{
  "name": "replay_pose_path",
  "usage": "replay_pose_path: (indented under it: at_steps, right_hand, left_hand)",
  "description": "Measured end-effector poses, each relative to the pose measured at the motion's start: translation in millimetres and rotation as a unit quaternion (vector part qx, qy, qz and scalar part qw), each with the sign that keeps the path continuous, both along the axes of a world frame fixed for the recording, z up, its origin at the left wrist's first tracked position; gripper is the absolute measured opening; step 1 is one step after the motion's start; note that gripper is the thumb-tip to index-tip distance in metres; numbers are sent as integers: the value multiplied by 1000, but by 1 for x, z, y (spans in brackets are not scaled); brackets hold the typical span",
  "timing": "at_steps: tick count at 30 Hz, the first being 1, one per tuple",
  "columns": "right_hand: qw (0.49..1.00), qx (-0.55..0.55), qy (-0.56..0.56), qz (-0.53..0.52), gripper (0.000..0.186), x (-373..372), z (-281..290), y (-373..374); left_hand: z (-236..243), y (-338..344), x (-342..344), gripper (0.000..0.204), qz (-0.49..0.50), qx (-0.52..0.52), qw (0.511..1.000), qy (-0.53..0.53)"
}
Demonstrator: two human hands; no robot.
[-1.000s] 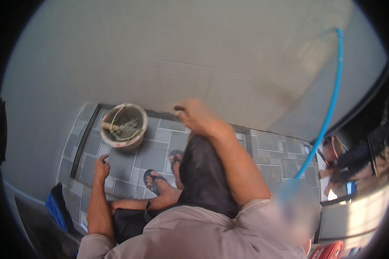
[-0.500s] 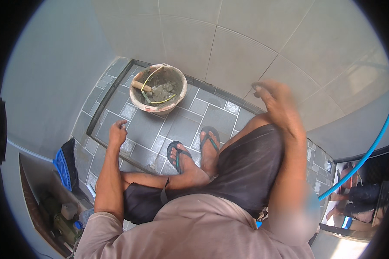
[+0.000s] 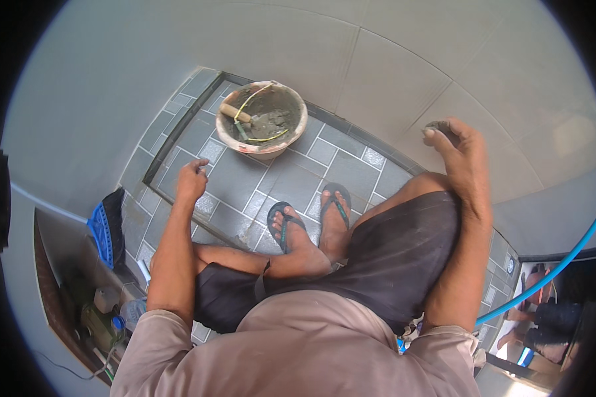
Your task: The person sits on a tiled floor and applies grout into the gaps between tiles using a small tool. They repeatedly scoop grout from a bucket and press it into the joints, smoothing the surface. The person briefly stands to move a mop and a bucket before resuming the grouting work.
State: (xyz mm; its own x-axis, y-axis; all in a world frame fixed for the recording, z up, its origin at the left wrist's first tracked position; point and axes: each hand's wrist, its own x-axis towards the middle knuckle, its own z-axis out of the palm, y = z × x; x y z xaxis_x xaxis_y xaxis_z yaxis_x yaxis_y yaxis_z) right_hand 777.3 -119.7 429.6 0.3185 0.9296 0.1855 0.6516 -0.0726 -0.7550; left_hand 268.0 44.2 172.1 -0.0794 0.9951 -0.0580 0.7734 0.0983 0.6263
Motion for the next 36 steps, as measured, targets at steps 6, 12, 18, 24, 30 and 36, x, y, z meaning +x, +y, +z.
replay_pose_path:
  at_steps: [6, 12, 18, 24, 30, 36]
  right_hand:
    - [1000, 27, -11, 10, 25, 2, 2, -9]
    - [995, -5, -98, 33, 25, 24, -13, -12]
    - [998, -8, -53, 25, 32, 26, -17, -10]
    - [993, -17, -53, 105, 25, -21, 12, -21]
    - [930, -75, -158, 324, 13, -74, 18, 60]
    - [862, -109, -189, 457, 19, -146, -31, 197]
  left_hand:
    - [-1, 7, 5, 30, -14, -1, 999, -41]
    - [-22, 0, 8, 39, -32, -25, 997, -59]
    - [14, 8, -18, 46, -62, 68, 993, -80]
    - [178, -59, -28, 44, -29, 21, 963, -266]
    - [3, -144, -94, 37, 215, 125, 901, -354]
    - [-74, -261, 5, 52, 232, 183, 955, 2]
